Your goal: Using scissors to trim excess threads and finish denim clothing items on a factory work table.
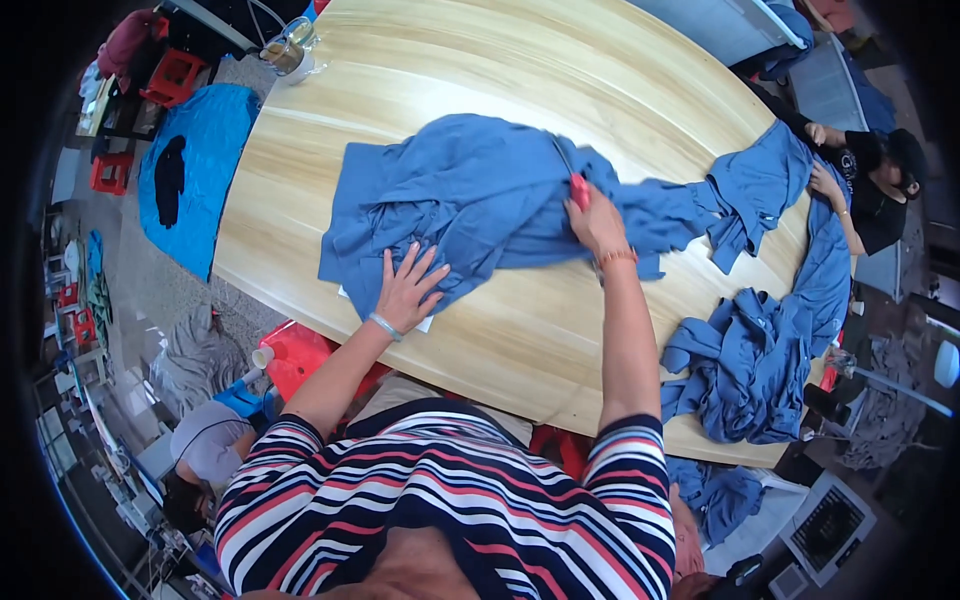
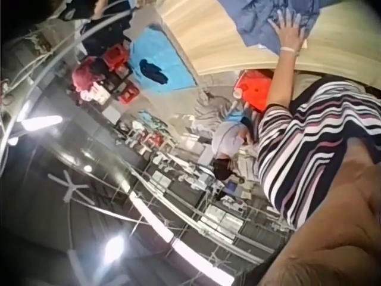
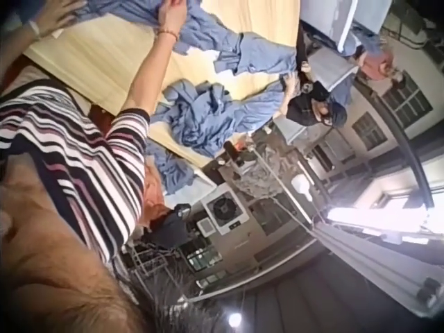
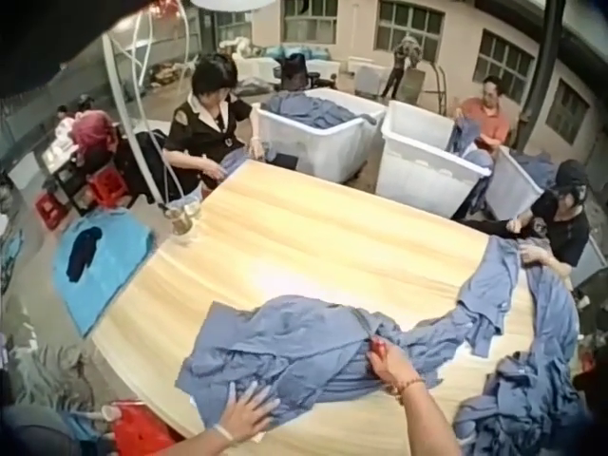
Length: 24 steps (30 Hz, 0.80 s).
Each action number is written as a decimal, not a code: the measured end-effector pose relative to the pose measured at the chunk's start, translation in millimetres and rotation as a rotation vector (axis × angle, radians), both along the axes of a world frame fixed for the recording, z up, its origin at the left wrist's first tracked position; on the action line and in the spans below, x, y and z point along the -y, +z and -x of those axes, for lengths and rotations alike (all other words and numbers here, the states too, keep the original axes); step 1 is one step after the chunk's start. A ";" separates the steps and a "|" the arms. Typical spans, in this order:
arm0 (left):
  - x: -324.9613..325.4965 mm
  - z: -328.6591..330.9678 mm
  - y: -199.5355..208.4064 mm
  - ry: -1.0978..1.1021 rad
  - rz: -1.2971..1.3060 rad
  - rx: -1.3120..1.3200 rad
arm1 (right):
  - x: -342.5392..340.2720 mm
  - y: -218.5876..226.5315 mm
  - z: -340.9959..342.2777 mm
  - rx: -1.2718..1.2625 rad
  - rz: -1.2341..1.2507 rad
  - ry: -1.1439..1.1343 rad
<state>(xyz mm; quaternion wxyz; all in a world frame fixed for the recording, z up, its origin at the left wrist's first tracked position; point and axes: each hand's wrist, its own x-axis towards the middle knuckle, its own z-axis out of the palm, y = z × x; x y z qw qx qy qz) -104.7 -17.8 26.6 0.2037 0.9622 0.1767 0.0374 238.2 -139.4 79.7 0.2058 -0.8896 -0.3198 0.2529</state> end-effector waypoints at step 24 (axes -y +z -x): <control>-19.7 -125.0 -5.7 1.199 1.993 0.627 | 77.2 94.7 124.1 -0.046 -0.001 0.250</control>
